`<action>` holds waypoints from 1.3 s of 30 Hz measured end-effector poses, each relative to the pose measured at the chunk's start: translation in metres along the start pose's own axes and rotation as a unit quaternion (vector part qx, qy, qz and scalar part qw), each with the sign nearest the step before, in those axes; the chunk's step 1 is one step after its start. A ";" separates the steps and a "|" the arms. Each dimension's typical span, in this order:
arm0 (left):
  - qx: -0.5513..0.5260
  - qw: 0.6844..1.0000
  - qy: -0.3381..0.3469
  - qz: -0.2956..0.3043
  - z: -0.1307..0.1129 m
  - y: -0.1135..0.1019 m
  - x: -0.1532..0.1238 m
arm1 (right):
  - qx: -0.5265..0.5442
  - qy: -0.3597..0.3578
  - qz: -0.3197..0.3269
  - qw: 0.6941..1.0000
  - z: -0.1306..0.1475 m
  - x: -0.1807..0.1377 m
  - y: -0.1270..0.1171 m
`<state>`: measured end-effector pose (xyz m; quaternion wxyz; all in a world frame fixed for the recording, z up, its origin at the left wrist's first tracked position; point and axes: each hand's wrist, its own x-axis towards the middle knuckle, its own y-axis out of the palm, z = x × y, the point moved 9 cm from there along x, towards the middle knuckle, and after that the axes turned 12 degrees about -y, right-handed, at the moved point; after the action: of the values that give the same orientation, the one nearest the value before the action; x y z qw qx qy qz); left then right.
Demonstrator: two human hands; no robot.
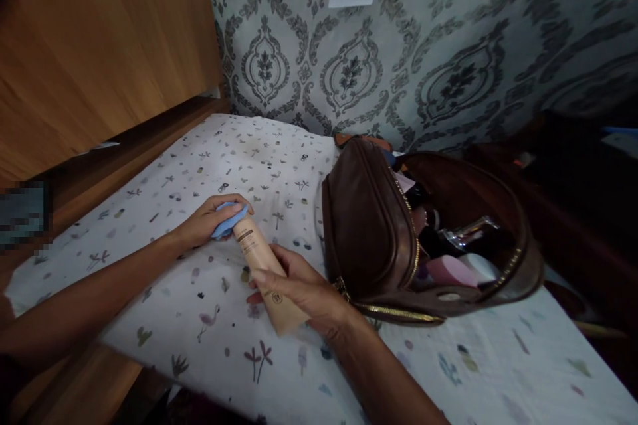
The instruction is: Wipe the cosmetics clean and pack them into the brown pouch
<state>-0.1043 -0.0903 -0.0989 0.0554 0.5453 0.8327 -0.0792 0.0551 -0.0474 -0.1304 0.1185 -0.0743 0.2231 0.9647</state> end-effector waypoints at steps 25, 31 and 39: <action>-0.026 0.999 -0.023 -0.020 0.012 0.009 0.004 | 0.017 -0.006 0.045 0.999 -0.013 0.002 0.015; -0.080 0.995 -0.035 -0.043 0.007 0.017 0.000 | 0.079 -0.003 0.042 0.996 -0.017 0.002 0.018; -0.006 0.996 -0.012 -0.089 0.007 0.031 -0.014 | 0.087 -0.062 -0.021 0.994 -0.009 0.006 0.014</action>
<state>-0.0701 -0.0917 -0.1055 0.0611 0.4675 0.8778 -0.0853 0.0462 -0.0624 -0.1340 0.1586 -0.0088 0.2968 0.9416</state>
